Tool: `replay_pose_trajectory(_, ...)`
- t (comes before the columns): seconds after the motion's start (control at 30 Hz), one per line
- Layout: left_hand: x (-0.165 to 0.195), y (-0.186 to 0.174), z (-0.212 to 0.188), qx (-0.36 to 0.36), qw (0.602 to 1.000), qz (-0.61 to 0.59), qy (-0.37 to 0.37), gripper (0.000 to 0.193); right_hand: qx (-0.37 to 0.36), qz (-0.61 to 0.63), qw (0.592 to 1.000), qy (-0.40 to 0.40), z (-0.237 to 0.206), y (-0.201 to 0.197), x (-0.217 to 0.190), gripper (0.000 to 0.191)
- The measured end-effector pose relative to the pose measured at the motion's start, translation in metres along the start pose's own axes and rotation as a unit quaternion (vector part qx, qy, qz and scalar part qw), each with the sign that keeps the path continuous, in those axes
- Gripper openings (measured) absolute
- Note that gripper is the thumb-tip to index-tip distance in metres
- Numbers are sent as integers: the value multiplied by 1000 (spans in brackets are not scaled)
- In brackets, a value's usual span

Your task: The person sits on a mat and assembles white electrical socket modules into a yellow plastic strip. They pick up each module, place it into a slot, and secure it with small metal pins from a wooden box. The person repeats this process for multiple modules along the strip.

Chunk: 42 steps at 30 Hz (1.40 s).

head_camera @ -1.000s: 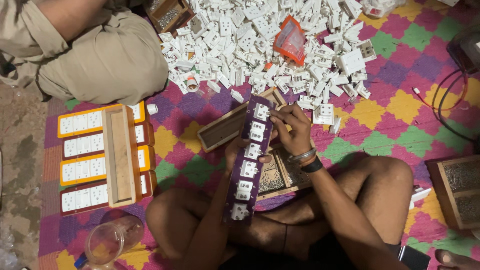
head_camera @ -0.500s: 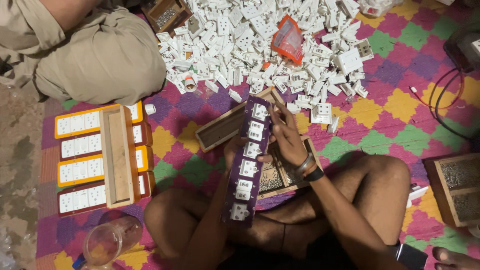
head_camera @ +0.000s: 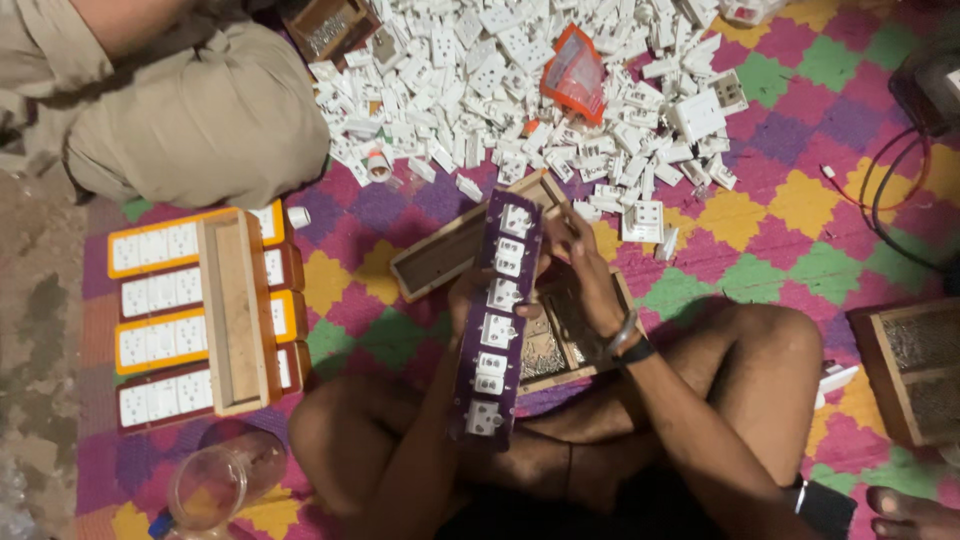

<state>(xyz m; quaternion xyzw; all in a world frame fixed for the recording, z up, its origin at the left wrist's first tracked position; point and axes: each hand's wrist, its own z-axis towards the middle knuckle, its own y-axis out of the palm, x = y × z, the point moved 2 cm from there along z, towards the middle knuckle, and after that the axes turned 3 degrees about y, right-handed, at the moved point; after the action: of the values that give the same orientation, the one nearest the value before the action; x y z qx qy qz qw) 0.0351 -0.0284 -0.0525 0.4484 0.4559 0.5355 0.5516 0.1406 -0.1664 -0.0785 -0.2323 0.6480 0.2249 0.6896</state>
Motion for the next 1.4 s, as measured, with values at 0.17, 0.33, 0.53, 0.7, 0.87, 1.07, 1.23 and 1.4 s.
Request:
replay_pose_trajectory(0.17, 0, -4, 3, 15, 1000, 11, 2, 52, 5, 134, 988, 81, -2, -3, -11, 78)
replay_pose_trajectory(0.33, 3, -17, -1, 57, 998, 29, -1, 54, 12, 90, 993, 74, -10, -13, -19, 56)
replay_pose_trajectory(0.53, 3, -40, -10, 94, 991, 94, 5, 53, -141, -442, 885, 48, -59, -35, -14, 35)
replay_pose_trajectory(0.7, 0, -47, -13, 195, 969, 147, -46, 62, -146, -527, 833, -83, -88, -26, 6, 25)
replay_pose_trajectory(0.87, 2, -37, -14, 175, 973, 120, -88, 60, -171, -558, 811, -27, -89, -20, 22, 24)
replay_pose_trajectory(1.07, 3, -31, -12, 182, 967, 166, -71, 63, -161, -536, 829, 17, -83, -23, 27, 17)
replay_pose_trajectory(1.23, 2, -28, -10, 172, 962, 212, -17, 75, -159, -508, 846, 19, -81, -31, 41, 28)
replay_pose_trajectory(1.4, 2, -27, -11, 151, 964, 218, -1, 80, -187, -484, 855, -14, -77, -38, 33, 28)
